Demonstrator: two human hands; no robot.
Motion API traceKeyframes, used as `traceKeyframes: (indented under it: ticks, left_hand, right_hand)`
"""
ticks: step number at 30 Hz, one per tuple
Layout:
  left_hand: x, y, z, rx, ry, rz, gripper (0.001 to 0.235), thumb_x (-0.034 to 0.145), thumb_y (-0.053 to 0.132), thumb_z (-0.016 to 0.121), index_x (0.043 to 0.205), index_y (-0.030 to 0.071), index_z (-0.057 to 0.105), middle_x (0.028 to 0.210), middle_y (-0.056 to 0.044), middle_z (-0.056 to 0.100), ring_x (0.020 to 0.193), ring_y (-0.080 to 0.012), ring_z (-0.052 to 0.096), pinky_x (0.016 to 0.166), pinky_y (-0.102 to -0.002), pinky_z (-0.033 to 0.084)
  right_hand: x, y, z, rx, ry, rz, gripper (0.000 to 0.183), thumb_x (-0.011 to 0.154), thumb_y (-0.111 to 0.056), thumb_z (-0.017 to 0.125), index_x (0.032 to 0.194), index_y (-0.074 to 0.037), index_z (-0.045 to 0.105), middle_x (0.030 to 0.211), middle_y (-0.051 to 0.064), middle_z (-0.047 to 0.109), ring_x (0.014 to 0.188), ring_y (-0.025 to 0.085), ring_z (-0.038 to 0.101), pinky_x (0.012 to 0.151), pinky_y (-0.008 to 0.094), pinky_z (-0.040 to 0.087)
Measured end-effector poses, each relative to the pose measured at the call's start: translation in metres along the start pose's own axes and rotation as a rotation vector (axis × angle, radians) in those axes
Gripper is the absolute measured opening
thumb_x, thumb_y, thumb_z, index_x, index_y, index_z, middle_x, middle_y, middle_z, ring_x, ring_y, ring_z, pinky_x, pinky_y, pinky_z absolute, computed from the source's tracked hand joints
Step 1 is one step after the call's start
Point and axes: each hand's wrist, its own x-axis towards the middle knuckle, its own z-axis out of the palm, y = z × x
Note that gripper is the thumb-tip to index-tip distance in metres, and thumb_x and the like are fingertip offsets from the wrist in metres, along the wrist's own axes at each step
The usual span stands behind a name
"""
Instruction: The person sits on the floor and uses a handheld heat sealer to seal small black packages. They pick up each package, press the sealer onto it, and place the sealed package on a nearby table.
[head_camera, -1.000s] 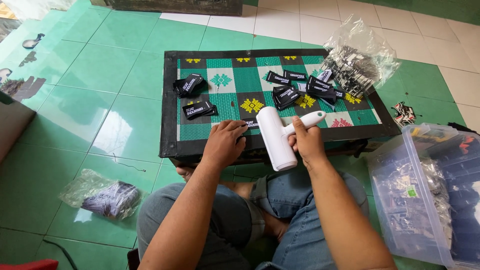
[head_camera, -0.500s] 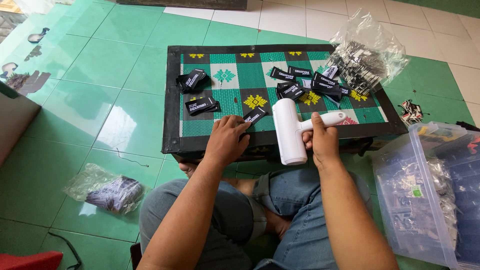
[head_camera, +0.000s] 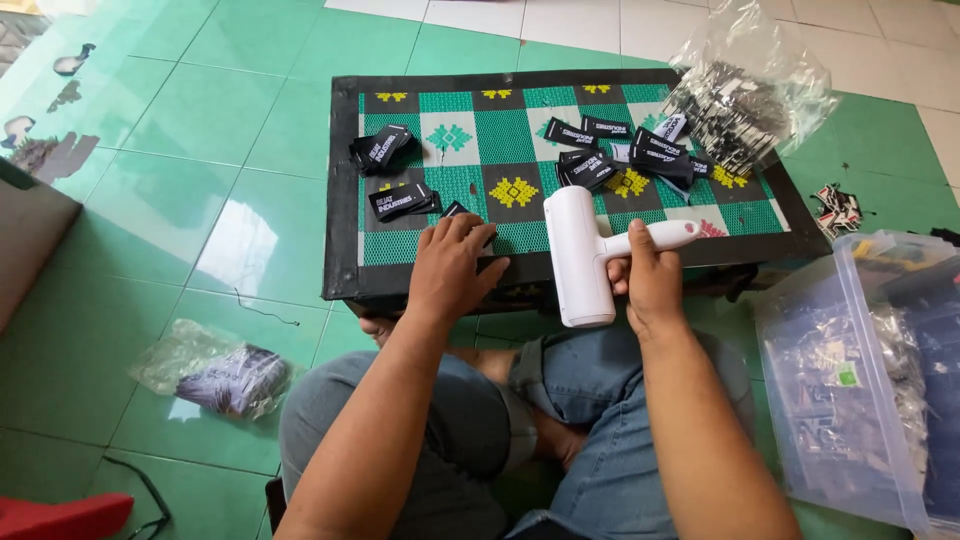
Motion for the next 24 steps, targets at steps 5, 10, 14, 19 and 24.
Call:
traceKeyframes:
  ticks: [5, 10, 14, 19, 24]
  left_hand:
    - [0.003, 0.0, -0.003, 0.056, -0.069, -0.049, 0.042, 0.095, 0.049, 0.069, 0.122, 0.018, 0.07, 0.124, -0.004, 0.059, 0.122, -0.0248, 0.054, 0.104, -0.045, 0.041]
    - [0.002, 0.014, -0.014, 0.031, -0.09, -0.015, 0.055, 0.096, 0.05, 0.067, 0.139, 0.016, 0.064, 0.135, -0.01, 0.056, 0.124, -0.0288, 0.055, 0.099, -0.045, 0.045]
    - [0.002, -0.005, -0.007, 0.08, -0.049, -0.108, 0.045, 0.095, 0.048, 0.068, 0.126, 0.016, 0.07, 0.13, -0.008, 0.059, 0.123, -0.0277, 0.057, 0.099, -0.043, 0.045]
    - [0.0, -0.005, -0.011, 0.098, -0.063, -0.107, 0.039, 0.091, 0.044, 0.07, 0.121, 0.019, 0.075, 0.123, -0.004, 0.062, 0.117, -0.0262, 0.058, 0.093, -0.042, 0.046]
    - [0.003, 0.011, -0.014, 0.045, -0.101, -0.076, 0.051, 0.093, 0.045, 0.071, 0.134, 0.015, 0.067, 0.127, -0.007, 0.057, 0.116, -0.0263, 0.057, 0.092, -0.04, 0.045]
  right_hand:
    - [0.002, 0.002, -0.001, 0.033, -0.016, 0.002, 0.045, 0.11, -0.04, 0.057, 0.088, -0.001, 0.058, 0.052, 0.013, 0.056, 0.031, 0.015, 0.049, 0.033, 0.026, 0.042]
    - [-0.001, 0.004, 0.002, 0.068, -0.009, 0.011, 0.044, 0.109, -0.039, 0.058, 0.087, -0.002, 0.059, 0.051, 0.013, 0.056, 0.03, 0.014, 0.049, 0.032, 0.025, 0.043]
    - [0.0, 0.007, -0.002, 0.046, -0.022, 0.002, 0.046, 0.11, -0.04, 0.058, 0.084, -0.002, 0.059, 0.05, 0.014, 0.056, 0.03, 0.015, 0.049, 0.031, 0.027, 0.042]
    - [-0.001, 0.001, 0.002, 0.047, -0.031, 0.005, 0.046, 0.109, -0.04, 0.059, 0.082, -0.002, 0.059, 0.05, 0.014, 0.055, 0.03, 0.015, 0.048, 0.031, 0.027, 0.041]
    - [-0.008, -0.002, 0.015, 0.069, -0.025, 0.026, 0.047, 0.108, -0.037, 0.059, 0.078, -0.002, 0.06, 0.047, 0.013, 0.055, 0.028, 0.015, 0.047, 0.03, 0.027, 0.041]
